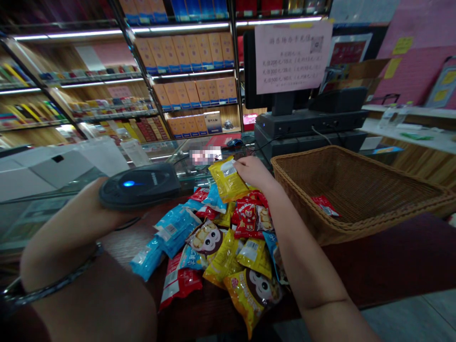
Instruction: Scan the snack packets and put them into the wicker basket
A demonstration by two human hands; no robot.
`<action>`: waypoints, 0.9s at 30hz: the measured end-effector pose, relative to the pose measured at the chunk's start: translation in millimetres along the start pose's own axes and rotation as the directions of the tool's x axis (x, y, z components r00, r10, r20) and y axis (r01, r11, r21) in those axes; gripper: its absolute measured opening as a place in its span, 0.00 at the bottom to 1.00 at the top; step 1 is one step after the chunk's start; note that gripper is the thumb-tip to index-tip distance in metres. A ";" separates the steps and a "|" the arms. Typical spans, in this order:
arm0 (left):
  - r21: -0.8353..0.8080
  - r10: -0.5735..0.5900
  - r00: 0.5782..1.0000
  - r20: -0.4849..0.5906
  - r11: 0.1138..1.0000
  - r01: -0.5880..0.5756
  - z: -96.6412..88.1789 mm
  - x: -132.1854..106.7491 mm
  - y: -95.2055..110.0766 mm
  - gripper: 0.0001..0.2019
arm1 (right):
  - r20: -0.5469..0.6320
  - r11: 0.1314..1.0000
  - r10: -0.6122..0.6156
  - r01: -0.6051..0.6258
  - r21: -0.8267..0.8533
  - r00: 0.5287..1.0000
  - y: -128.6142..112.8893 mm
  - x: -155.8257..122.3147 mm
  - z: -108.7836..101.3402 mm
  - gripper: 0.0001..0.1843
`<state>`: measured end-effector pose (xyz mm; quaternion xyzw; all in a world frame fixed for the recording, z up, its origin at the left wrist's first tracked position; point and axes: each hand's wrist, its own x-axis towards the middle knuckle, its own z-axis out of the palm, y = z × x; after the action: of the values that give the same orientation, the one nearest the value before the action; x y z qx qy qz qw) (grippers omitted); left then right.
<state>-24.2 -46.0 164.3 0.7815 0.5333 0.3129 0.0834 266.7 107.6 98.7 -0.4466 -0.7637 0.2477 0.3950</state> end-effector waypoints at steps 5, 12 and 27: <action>-0.008 -0.002 1.000 0.028 1.000 0.002 2.3 2.3 3.1 0.14 | -0.010 0.998 -0.014 0.013 -0.068 1.000 -1.5 -2.1 -2.6 0.19; -0.002 0.002 0.999 0.047 1.000 -0.002 1.1 0.8 -6.8 0.13 | -0.031 0.986 -0.043 0.037 -0.160 0.999 -7.4 -6.5 -8.6 0.20; 0.024 -0.016 1.000 -0.012 1.000 0.016 -0.4 -4.0 -3.2 0.11 | -0.777 0.673 0.135 -0.632 -0.383 0.615 -32.2 -57.6 -93.8 0.23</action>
<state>-27.8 -48.4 161.6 0.7761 0.5440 0.3105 0.0732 345.1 44.0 153.3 -0.7723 -0.4697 -0.1231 0.4097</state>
